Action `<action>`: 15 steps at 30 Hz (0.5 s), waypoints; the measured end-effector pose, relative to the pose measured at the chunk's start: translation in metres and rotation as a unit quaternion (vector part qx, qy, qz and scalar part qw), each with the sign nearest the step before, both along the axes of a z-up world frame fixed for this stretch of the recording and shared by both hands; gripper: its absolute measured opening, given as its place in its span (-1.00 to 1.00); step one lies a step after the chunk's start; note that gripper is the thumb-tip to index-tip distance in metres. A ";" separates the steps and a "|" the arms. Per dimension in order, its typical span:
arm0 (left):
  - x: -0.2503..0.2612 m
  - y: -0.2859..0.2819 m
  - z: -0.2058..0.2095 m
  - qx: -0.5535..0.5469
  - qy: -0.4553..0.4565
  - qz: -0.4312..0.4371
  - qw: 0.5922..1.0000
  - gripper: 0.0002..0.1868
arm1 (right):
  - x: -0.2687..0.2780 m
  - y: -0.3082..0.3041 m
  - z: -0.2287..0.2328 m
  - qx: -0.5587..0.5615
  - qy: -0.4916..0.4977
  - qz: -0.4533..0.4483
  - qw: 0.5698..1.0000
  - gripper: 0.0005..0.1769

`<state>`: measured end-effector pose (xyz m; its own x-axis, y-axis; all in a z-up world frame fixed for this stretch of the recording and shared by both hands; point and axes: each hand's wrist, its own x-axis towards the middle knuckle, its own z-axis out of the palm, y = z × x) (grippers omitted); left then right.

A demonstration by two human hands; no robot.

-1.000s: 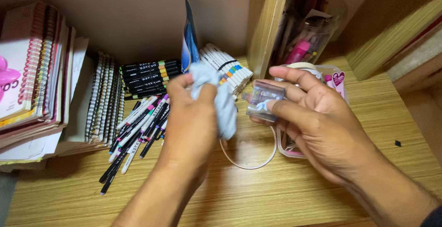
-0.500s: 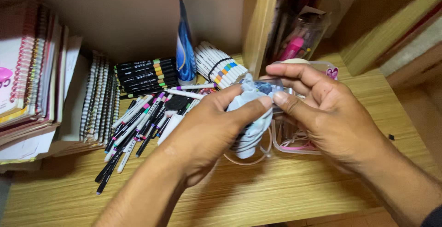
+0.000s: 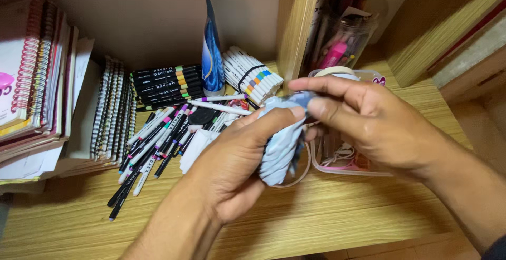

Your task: The person wipes several cosmetic items with a cloth, including a copper tube, a silver tube, a light blue object, and a white pen-like item. Each item is wiped and then placed into a clear plastic container on the desk.

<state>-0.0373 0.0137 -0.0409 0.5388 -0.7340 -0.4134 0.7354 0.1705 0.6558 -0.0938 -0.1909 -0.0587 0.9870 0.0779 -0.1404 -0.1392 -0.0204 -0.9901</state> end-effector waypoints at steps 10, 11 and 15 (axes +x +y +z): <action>-0.011 -0.001 -0.007 0.097 -0.262 -0.020 0.960 -0.81 | 0.004 0.012 0.010 -0.049 0.054 -0.123 0.990 -0.39; -0.010 0.001 -0.008 0.117 -0.285 -0.047 0.950 -0.82 | 0.004 0.012 0.010 -0.065 0.070 -0.137 0.986 -0.35; -0.012 0.006 -0.006 0.174 -0.538 -0.065 0.822 -0.82 | 0.004 0.012 0.011 -0.119 0.089 -0.153 0.977 -0.25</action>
